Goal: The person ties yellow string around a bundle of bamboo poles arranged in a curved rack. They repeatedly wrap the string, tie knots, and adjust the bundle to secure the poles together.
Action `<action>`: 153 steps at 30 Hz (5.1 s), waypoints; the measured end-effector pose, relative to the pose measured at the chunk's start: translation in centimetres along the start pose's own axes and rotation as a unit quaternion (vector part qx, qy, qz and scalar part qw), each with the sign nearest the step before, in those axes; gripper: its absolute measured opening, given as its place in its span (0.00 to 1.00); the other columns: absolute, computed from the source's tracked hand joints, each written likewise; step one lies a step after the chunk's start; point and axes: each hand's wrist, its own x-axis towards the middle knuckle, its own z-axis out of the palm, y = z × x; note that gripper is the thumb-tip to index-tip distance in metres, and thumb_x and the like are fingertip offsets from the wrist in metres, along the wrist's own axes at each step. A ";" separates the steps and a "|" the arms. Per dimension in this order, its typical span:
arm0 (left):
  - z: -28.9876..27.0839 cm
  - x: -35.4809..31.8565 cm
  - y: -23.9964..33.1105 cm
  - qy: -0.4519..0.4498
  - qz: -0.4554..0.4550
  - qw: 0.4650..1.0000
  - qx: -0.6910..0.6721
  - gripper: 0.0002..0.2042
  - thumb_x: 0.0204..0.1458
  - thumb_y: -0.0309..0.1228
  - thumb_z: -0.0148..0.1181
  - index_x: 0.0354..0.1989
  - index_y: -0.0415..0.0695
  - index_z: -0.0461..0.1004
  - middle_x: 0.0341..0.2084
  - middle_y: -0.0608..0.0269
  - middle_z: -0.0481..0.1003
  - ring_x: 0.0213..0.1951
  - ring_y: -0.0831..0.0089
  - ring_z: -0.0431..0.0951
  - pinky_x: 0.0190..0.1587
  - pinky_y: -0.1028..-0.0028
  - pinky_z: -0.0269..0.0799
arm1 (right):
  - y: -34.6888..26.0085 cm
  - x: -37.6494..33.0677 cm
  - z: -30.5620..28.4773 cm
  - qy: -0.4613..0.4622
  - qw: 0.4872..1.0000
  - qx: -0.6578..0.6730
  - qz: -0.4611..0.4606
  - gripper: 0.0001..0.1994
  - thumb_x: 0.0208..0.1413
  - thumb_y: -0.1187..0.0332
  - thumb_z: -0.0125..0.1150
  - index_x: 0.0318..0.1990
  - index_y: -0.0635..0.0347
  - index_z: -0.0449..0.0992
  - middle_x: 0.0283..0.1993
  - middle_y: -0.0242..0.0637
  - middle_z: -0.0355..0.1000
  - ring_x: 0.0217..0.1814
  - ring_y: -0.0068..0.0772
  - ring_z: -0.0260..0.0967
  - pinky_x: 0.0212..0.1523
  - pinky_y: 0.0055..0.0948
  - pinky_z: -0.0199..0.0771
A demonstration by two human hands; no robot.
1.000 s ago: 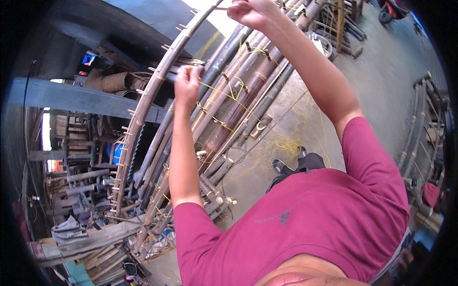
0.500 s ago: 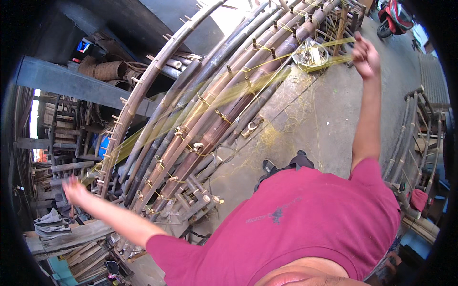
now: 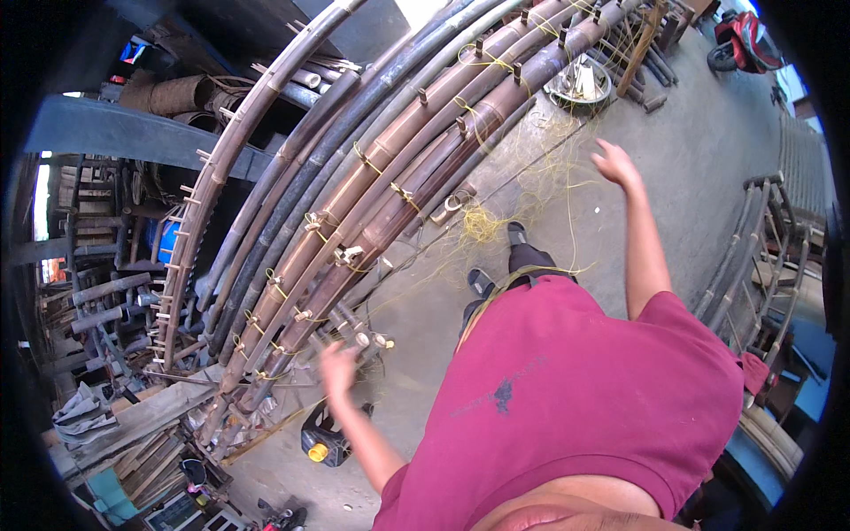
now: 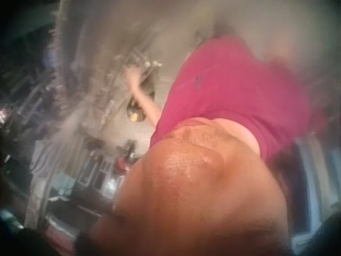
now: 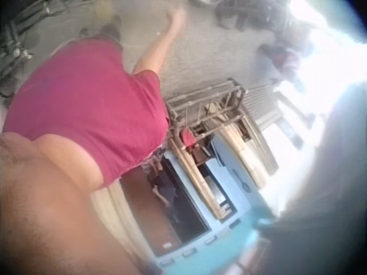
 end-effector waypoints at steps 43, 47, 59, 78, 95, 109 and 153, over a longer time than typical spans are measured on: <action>17.8 21.0 46.5 0.002 0.186 0.968 -0.166 0.13 0.64 0.37 0.55 0.47 0.42 0.80 0.36 0.69 0.81 0.38 0.81 0.75 0.51 0.73 0.64 | -29.3 10.6 1.7 0.010 0.906 0.202 -0.372 0.12 0.54 0.55 0.61 0.38 0.51 0.81 0.48 0.36 0.74 0.60 0.38 0.66 0.70 0.62 0.33; 18.5 21.9 46.0 0.008 0.212 0.955 -0.205 0.14 0.63 0.41 0.54 0.45 0.47 0.81 0.32 0.64 0.82 0.37 0.73 0.79 0.53 0.62 0.58 | -29.0 10.0 1.9 0.143 0.884 0.215 -0.390 0.07 0.58 0.63 0.58 0.35 0.56 0.75 0.44 0.36 0.71 0.53 0.35 0.67 0.67 0.52 0.48; 18.1 21.6 47.8 0.027 0.245 0.894 -0.373 0.10 0.65 0.34 0.53 0.39 0.41 0.77 0.30 0.65 0.79 0.33 0.77 0.76 0.42 0.76 0.67 | -23.5 3.3 2.8 -0.245 0.792 0.296 -0.475 0.10 0.54 0.66 0.52 0.28 0.64 0.66 0.26 0.50 0.65 0.34 0.52 0.65 0.39 0.48 0.67; 0.1 31.6 37.4 -0.046 0.198 0.970 0.130 0.23 0.58 0.51 0.59 0.36 0.39 0.79 0.29 0.59 0.80 0.32 0.70 0.78 0.40 0.67 0.72 | -26.0 -4.5 3.8 0.199 0.888 0.264 -0.321 0.16 0.52 0.55 0.69 0.30 0.58 0.73 0.37 0.42 0.66 0.44 0.45 0.65 0.45 0.42 0.66; -0.5 20.0 32.1 -0.025 0.399 0.912 -0.094 0.13 0.62 0.35 0.57 0.30 0.37 0.75 0.26 0.66 0.74 0.28 0.80 0.69 0.34 0.76 0.67 | -34.0 -10.5 10.1 -0.136 0.827 0.498 -0.220 0.12 0.61 0.64 0.56 0.39 0.66 0.77 0.32 0.35 0.75 0.36 0.25 0.70 0.38 0.33 0.71; 1.5 18.5 34.2 -0.036 0.502 0.861 -0.068 0.09 0.62 0.27 0.54 0.44 0.36 0.77 0.33 0.63 0.79 0.33 0.74 0.78 0.36 0.74 0.73 | -40.8 -4.9 1.5 0.010 0.888 0.167 -0.427 0.19 0.63 0.53 0.54 0.35 0.61 0.79 0.32 0.49 0.77 0.40 0.49 0.76 0.43 0.42 0.74; 6.3 4.1 11.1 -0.177 0.369 0.901 0.144 0.38 0.48 0.41 0.69 0.67 0.41 0.61 0.58 0.41 0.69 0.60 0.47 0.68 0.65 0.60 0.63 | -23.1 -5.6 4.8 0.098 0.945 0.102 -0.296 0.22 0.57 0.57 0.61 0.56 0.58 0.76 0.56 0.50 0.73 0.61 0.50 0.68 0.65 0.40 0.65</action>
